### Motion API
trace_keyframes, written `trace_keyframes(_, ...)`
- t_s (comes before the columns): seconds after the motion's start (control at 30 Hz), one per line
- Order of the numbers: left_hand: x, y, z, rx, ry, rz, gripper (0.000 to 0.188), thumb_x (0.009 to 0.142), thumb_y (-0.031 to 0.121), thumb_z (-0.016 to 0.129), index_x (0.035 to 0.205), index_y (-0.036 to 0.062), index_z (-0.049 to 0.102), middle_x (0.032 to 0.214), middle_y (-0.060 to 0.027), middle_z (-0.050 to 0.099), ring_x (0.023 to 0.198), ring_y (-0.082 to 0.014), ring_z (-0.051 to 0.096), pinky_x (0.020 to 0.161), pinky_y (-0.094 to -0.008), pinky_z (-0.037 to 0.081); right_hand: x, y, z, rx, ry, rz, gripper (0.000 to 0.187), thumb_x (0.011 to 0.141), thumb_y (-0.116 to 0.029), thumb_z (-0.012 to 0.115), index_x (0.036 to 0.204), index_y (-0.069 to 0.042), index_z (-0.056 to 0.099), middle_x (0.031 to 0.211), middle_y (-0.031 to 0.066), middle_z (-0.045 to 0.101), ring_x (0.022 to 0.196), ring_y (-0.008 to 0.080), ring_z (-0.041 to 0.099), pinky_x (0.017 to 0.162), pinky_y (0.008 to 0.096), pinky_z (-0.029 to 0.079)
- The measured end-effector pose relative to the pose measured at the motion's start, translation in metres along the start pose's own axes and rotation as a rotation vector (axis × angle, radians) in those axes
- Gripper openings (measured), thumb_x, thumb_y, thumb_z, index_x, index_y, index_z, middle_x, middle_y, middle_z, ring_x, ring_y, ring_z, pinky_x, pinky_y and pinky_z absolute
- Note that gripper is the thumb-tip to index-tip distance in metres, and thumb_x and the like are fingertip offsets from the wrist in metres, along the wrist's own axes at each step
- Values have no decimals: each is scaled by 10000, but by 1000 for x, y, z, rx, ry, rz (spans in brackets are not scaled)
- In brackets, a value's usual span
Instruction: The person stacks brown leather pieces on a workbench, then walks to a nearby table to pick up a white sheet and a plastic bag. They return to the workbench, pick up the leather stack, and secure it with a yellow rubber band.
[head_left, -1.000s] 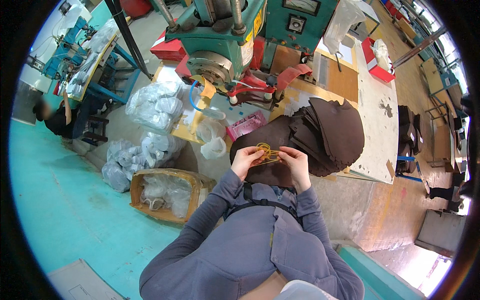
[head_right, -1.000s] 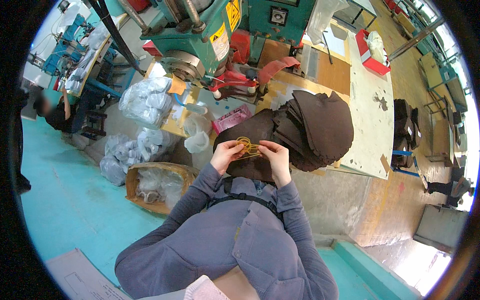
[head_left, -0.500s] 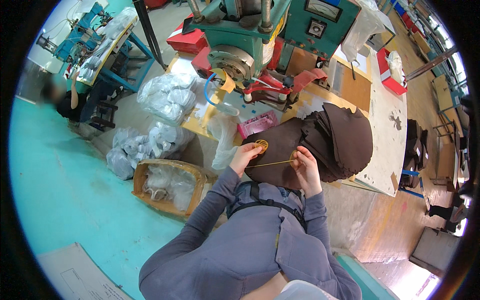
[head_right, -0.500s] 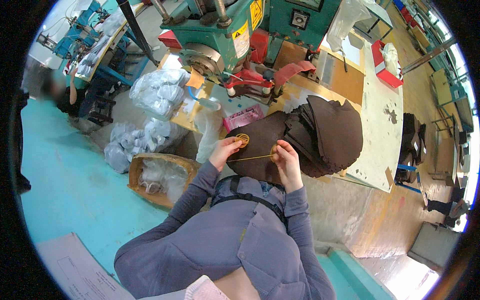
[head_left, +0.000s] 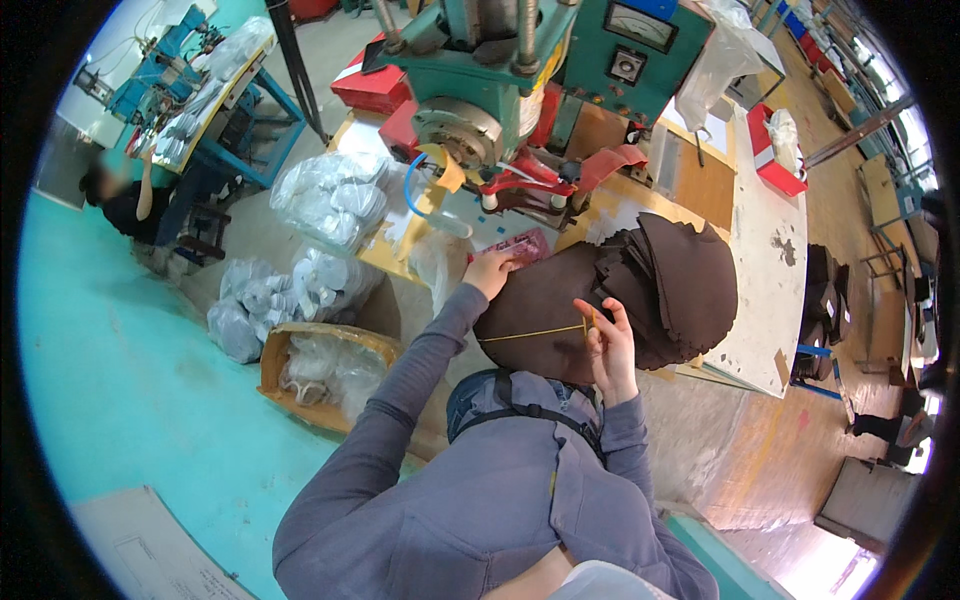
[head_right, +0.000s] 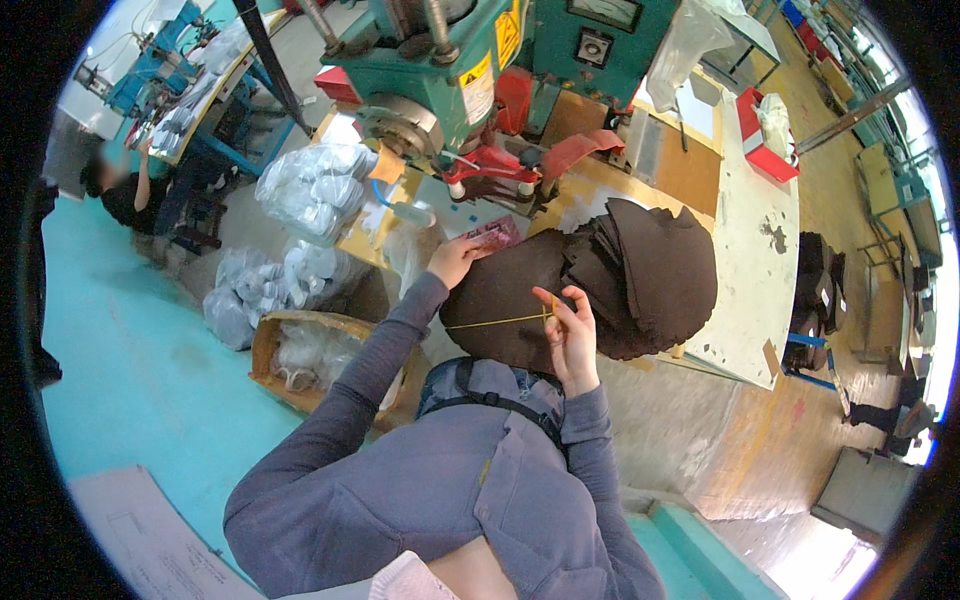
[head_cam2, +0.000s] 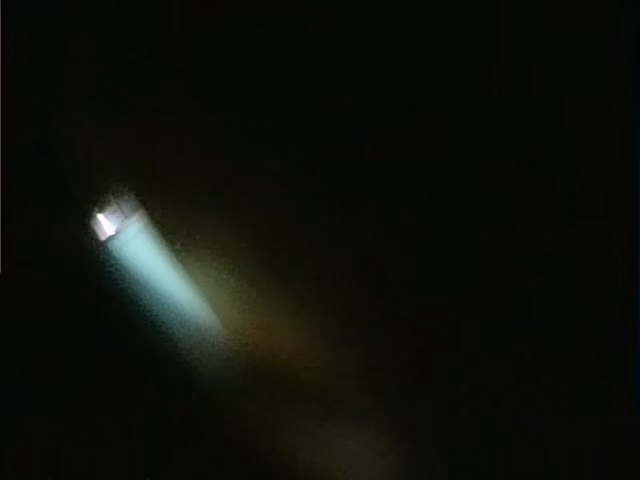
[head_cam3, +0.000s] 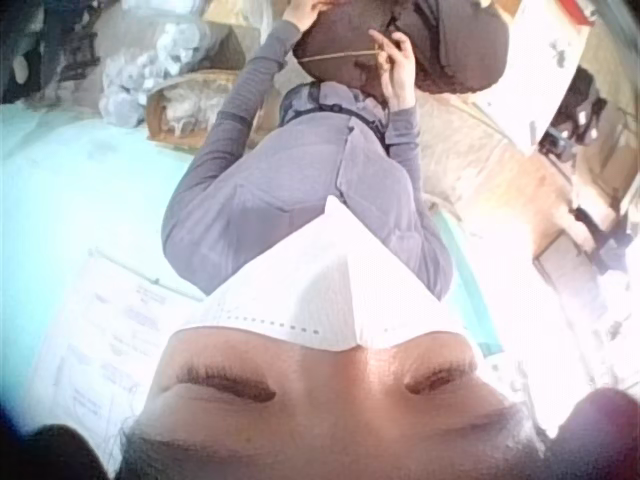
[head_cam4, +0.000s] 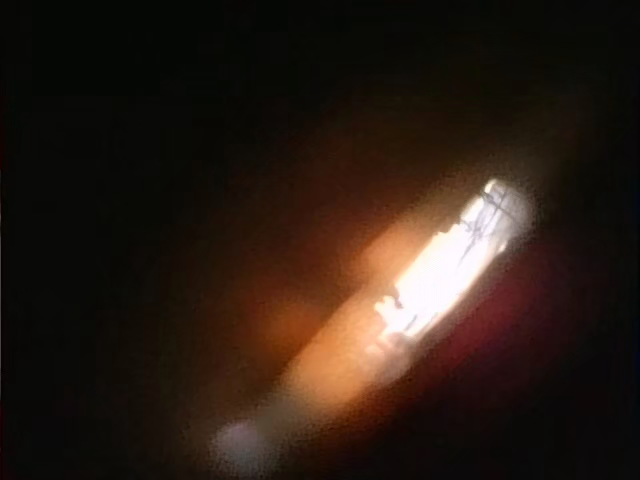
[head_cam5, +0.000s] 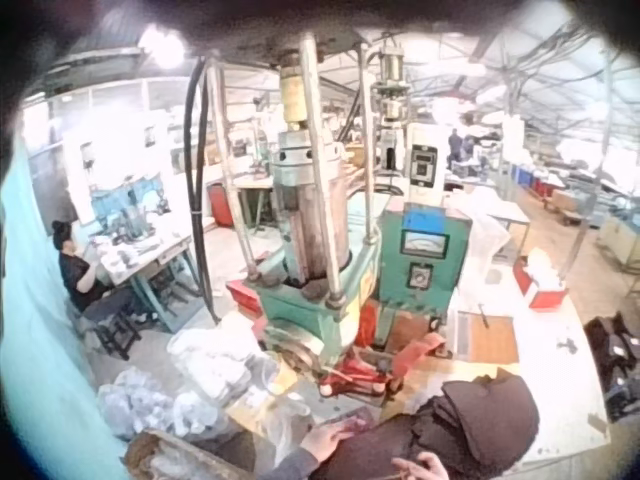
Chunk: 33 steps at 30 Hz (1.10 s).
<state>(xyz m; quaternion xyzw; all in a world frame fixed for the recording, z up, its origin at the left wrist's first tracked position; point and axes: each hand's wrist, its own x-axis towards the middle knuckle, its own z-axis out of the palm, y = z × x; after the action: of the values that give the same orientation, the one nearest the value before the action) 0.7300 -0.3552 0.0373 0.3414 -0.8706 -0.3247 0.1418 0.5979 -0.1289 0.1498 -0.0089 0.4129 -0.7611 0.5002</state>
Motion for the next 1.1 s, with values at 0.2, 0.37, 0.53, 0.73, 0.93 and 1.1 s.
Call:
trace_keyframes(0.2, -38, 66, -21, -264, 153, 49, 200, 858, 138, 578, 1024, 37, 624, 1048, -129, 645, 989, -318, 606, 861, -372, 474, -14, -6, -24, -7, 85, -197, 126, 925, -53, 544, 812, -47, 487, 1160, 266, 583, 497, 61, 553, 351, 149, 314)
trace_keyframes(0.37, -73, 94, 17, 148, -90, 351, 447, 889, 283, 547, 1315, 165, 486, 1445, -59, 378, 1331, -285, 346, 1085, -489, 234, -24, -21, -40, -93, 91, -347, 286, 968, -216, 486, 1067, 37, 575, 1200, 239, 582, 487, 68, 523, 408, 172, 363)
trace_keyframes(0.53, -75, 97, 22, 252, -41, 344, 440, 881, 316, 546, 1300, 183, 514, 1430, -40, 407, 1332, -281, 348, 1088, -474, 237, -30, -82, -45, -200, 204, -468, 417, 965, -165, 414, 1315, 58, 452, 1274, 222, 542, 541, 83, 531, 484, 177, 398)
trace_keyframes(0.73, -45, 80, 11, -1431, 380, -384, 582, 975, 392, 424, 1427, 50, 293, 1487, -111, 301, 1374, -190, 277, 1123, -386, 211, -35, -123, -79, -122, 242, -592, 500, 941, -229, 439, 1362, 38, 389, 1343, 211, 472, 846, 138, 574, 778, 231, 444)
trace_keyframes(0.93, -11, 22, -50, -2029, 670, -549, 630, 979, 475, 339, 1378, -10, 287, 1424, -123, 365, 1309, -257, 352, 1113, -386, 250, -27, -119, -98, -75, 259, -457, 452, 951, -181, 470, 1342, 34, 400, 1281, 179, 510, 892, 134, 562, 829, 244, 446)
trace_keyframes(1.1, -17, 17, -56, -2135, 606, -482, 548, 1004, 418, 281, 1317, -25, 357, 1336, -134, 457, 1251, -260, 416, 1093, -398, 300, -17, -124, -96, -29, 231, -394, 443, 943, -150, 491, 1337, 34, 405, 1258, 183, 517, 897, 142, 560, 838, 244, 453)
